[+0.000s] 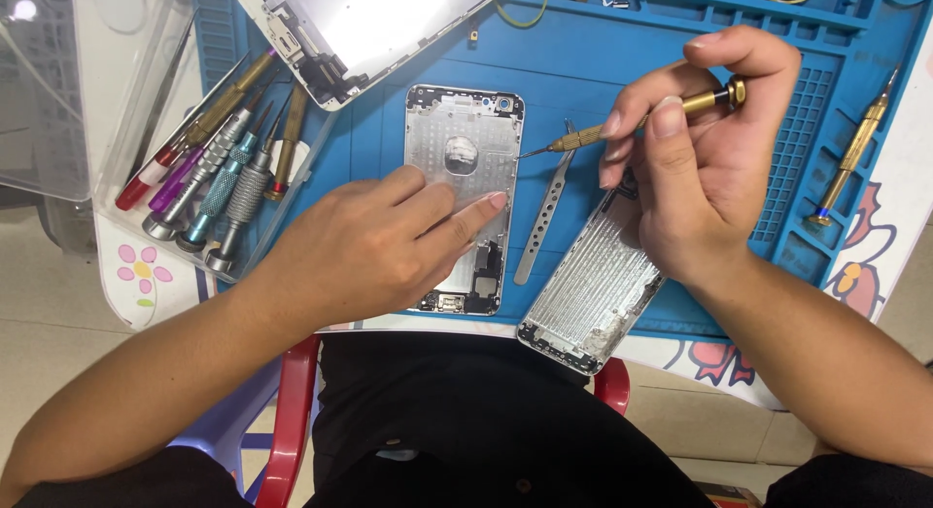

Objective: Disassembling and repairing the internal components of a mobile phone on a workbench.

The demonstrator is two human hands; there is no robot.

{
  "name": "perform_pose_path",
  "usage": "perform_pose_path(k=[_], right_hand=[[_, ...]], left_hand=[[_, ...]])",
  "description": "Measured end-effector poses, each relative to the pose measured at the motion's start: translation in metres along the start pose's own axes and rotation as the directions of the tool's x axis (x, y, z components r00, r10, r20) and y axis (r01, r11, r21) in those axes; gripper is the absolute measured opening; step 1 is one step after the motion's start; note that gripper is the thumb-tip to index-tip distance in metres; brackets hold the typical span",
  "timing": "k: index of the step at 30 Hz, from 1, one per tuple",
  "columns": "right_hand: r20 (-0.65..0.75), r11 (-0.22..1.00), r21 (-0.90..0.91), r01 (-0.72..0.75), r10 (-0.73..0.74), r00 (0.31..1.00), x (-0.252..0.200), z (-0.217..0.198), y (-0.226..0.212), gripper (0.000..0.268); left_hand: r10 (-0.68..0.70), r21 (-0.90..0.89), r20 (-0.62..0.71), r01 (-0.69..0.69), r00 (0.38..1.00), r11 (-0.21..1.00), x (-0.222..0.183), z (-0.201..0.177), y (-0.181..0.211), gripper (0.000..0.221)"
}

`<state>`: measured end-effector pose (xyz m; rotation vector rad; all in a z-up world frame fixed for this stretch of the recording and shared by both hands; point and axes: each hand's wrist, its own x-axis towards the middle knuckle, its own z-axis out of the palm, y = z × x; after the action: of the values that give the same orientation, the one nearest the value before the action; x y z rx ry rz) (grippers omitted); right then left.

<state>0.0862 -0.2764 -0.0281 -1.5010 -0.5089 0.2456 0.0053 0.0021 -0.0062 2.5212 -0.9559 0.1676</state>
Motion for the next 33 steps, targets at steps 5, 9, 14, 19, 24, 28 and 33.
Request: perform_pose_path(k=[5, 9, 14, 19, 24, 28, 33], right_hand=[[0.03, 1.0, -0.006, 0.02, -0.02, 0.999, -0.004, -0.004, 0.005, 0.023], [0.016, 1.0, -0.001, 0.013, -0.013, 1.0, 0.0, -0.001, -0.001, 0.023], [0.026, 1.0, 0.001, -0.003, 0.003, 1.0, -0.001, 0.0, -0.002, 0.023], [0.029, 1.0, -0.003, 0.011, -0.011, 1.0, -0.003, 0.001, 0.0, 0.023], [0.011, 1.0, -0.002, 0.015, -0.015, 1.0, -0.001, 0.004, -0.003, 0.023], [0.019, 1.0, 0.004, -0.007, 0.007, 1.0, 0.001, 0.003, -0.005, 0.024], [0.018, 1.0, -0.019, -0.013, 0.013, 1.0, 0.0, 0.005, -0.006, 0.024]], left_hand=[[-0.007, -0.021, -0.016, 0.007, 1.0, 1.0, -0.001, 0.003, 0.0, 0.044], [-0.004, -0.023, -0.029, 0.003, 1.0, 1.0, -0.001, 0.001, -0.001, 0.041], [0.006, -0.064, -0.058, -0.009, 0.998, 0.998, -0.002, 0.001, -0.002, 0.036], [-0.03, -0.075, -0.098, 0.022, 0.995, 0.997, -0.004, 0.001, -0.001, 0.033], [-0.01, -0.033, -0.071, 0.007, 0.997, 0.999, 0.001, -0.001, 0.002, 0.035], [-0.023, -0.036, -0.063, 0.021, 0.998, 0.999, -0.002, 0.003, 0.001, 0.034], [-0.031, -0.048, -0.062, 0.028, 0.998, 0.998, -0.001, 0.0, 0.001, 0.035]])
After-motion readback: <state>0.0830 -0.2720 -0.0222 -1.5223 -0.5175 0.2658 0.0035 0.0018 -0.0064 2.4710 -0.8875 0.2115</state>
